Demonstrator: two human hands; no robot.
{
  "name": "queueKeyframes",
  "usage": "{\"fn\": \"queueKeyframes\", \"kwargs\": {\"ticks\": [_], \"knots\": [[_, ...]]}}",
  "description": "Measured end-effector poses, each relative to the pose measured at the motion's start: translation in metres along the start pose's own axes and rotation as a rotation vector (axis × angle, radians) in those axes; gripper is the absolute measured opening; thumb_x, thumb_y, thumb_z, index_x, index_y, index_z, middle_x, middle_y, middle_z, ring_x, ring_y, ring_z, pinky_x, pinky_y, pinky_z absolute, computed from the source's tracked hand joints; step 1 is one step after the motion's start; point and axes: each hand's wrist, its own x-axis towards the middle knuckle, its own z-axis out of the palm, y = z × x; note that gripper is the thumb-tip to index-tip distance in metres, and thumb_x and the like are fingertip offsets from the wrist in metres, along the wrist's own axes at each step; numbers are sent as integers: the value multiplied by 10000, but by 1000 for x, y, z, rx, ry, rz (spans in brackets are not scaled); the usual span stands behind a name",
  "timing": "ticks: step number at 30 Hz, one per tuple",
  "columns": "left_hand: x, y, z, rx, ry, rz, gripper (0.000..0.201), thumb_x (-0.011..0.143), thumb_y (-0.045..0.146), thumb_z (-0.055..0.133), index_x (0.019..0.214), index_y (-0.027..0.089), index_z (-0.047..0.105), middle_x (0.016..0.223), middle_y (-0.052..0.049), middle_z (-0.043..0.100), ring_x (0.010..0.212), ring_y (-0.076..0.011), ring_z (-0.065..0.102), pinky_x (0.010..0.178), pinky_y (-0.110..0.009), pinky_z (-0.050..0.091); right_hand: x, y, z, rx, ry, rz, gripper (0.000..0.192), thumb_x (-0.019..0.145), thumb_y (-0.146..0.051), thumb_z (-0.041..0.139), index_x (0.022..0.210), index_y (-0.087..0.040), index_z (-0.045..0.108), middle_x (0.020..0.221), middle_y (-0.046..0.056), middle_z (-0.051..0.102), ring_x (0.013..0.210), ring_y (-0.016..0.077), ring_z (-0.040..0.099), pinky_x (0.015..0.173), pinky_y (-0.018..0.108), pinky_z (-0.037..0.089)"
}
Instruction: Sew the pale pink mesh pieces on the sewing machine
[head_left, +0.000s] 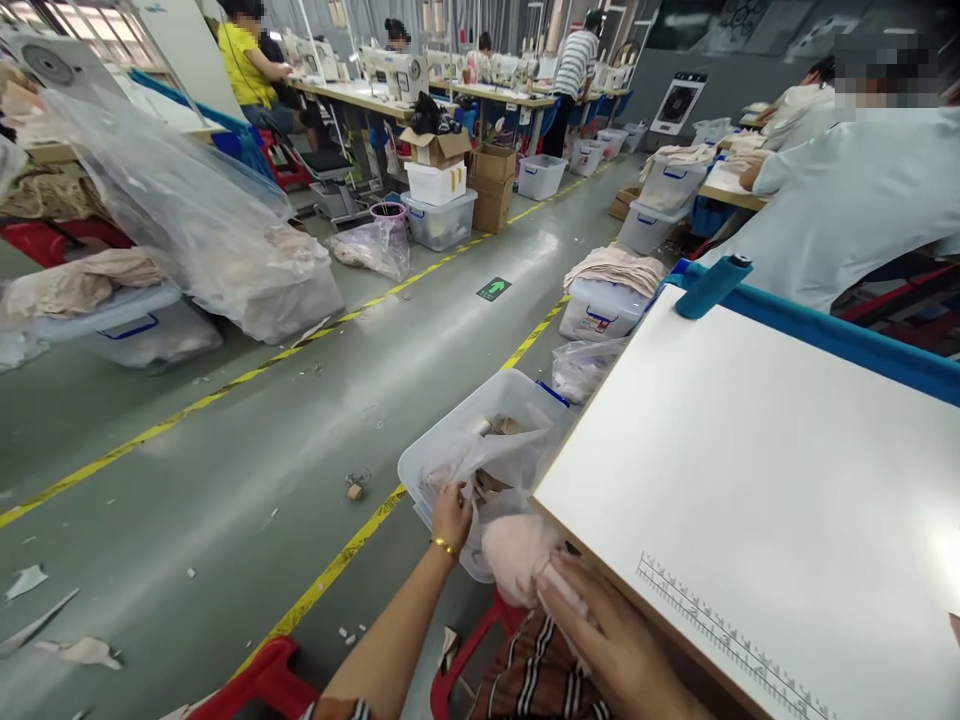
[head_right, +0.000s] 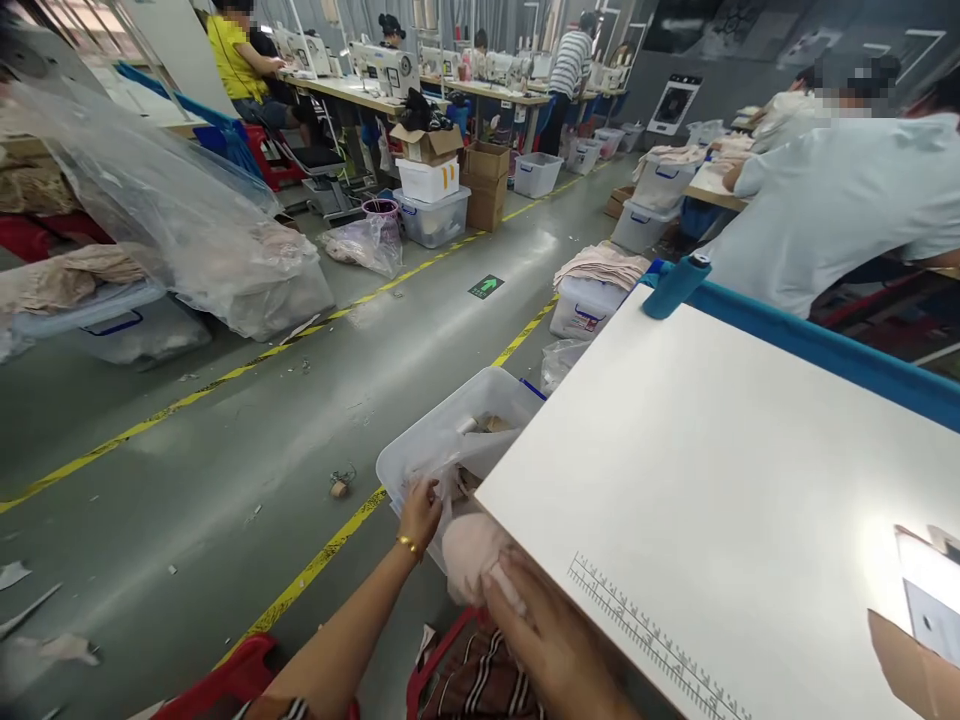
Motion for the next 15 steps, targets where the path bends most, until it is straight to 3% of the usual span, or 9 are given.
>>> {"fn": "queueKeyframes", "kwargs": {"ticks": [2, 5, 7, 9, 11, 13, 15], "knots": [[-21, -9, -22, -6, 67, 66, 295, 995, 299, 605, 1257, 167, 643, 1175, -86, 682, 1060, -230, 669, 965, -442, 555, 33, 9, 14, -1, 14, 99, 522, 1049, -154, 403, 1532, -319, 514, 1552, 82, 540, 1432, 311, 502, 1212, 531, 386], [-56, -15, -50, -15, 137, 145, 389, 972, 241, 476, 1316, 180, 647, 1123, -90, 684, 1005, -219, 674, 925, -369, 559, 83, 11, 32, 32, -149, 285, 459, 1036, -221, 485, 1485, -264, 572, 1568, 94, 512, 1469, 324, 443, 1237, 550, 338], [-72, -16, -64, -12, 170, 170, 461, 981, 294, 426, 1391, 182, 606, 1114, -94, 669, 952, -218, 671, 873, -353, 565, 102, 7, 37, 50, -242, 336, 544, 982, -273, 608, 1516, -201, 531, 1609, 149, 445, 1480, 374, 411, 1214, 578, 355], [-81, -18, -76, 2, 197, 171, 512, 993, 345, 400, 1451, 176, 554, 1101, -96, 648, 925, -219, 661, 855, -352, 563, 104, 3, 38, 76, -299, 300, 690, 911, -372, 723, 1535, -176, 502, 1604, 188, 439, 1461, 409, 419, 1189, 587, 372], [-84, -23, -87, 31, 218, 155, 533, 989, 348, 387, 1473, 177, 530, 1086, -95, 630, 919, -224, 651, 849, -357, 559, 91, 1, 37, 75, -371, 222, 753, 835, -459, 798, 1493, -189, 550, 1481, 178, 580, 1365, 405, 514, 1144, 569, 409], [-84, -28, -99, 77, 214, 132, 523, 967, 307, 391, 1451, 190, 552, 1053, -88, 622, 905, -232, 642, 841, -369, 555, 70, 0, 35, 3, -416, 186, 524, 837, -386, 798, 1307, -186, 683, 1202, 131, 735, 1155, 359, 635, 1053, 525, 460], [-85, -30, -111, 135, 174, 119, 502, 921, 227, 424, 1386, 197, 610, 986, -79, 625, 881, -244, 634, 843, -392, 548, 53, 0, 33, -92, -392, 228, 150, 893, -181, 697, 1037, -174, 737, 956, 83, 750, 944, 293, 661, 950, 466, 476]]}}
